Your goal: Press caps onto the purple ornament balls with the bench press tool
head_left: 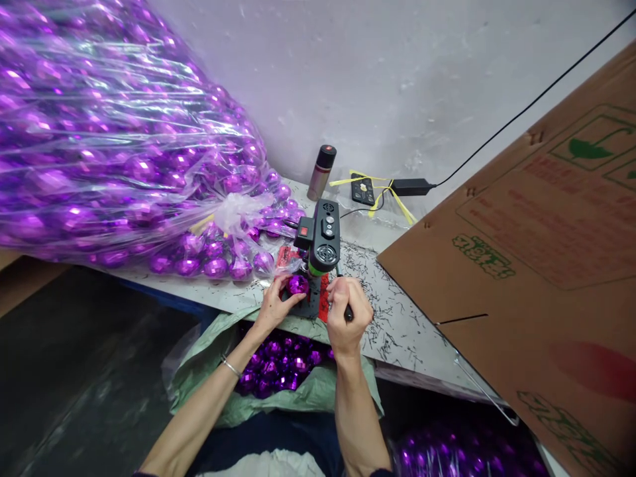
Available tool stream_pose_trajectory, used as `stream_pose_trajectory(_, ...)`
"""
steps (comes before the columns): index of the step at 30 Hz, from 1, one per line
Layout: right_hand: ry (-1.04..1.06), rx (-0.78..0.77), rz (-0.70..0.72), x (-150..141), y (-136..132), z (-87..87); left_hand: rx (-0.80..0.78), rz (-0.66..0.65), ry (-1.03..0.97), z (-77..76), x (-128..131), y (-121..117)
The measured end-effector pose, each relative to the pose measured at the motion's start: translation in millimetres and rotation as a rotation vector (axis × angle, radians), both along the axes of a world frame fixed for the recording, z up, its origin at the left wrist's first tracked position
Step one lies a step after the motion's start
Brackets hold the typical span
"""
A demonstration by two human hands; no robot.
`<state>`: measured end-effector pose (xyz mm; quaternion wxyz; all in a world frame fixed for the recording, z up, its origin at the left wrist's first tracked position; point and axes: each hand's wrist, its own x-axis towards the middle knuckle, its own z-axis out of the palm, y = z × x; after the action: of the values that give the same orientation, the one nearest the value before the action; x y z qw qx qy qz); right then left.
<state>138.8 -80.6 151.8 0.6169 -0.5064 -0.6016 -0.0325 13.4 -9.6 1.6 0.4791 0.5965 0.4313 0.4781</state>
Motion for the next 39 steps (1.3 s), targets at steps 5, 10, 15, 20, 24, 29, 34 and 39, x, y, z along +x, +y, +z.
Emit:
stream_pose_trajectory(5,-0.005,-0.008,0.004,0,-1,-2.6,0.193,0.030,0.232,-2.8,3,0)
stream_pose_trajectory(10,-0.015,-0.007,0.004,0,-3,-4.5,0.341,-0.033,0.389,3.3,3,-2)
stream_pose_trajectory(15,-0.023,-0.006,-0.004,0,-4,-5.8,0.359,-0.069,0.420,4.3,-5,-9)
stream_pose_trajectory(20,-0.043,-0.005,-0.007,1,-5,-7.3,0.345,-0.060,0.436,4.4,-3,-8)
stream_pose_trajectory(24,-0.049,-0.002,-0.003,1,-5,-8.4,0.304,0.017,0.394,2.6,9,-2)
stream_pose_trajectory(29,-0.059,0.016,0.005,2,-6,-12.6,0.288,0.013,0.338,0.4,15,0)
stream_pose_trajectory(34,-0.090,0.050,0.006,2,-6,-29.7,0.284,-0.012,0.326,0.9,12,-2)
stream_pose_trajectory(39,-0.089,0.096,-0.017,2,-3,-58.2,0.300,-0.009,0.315,0.0,13,-2)
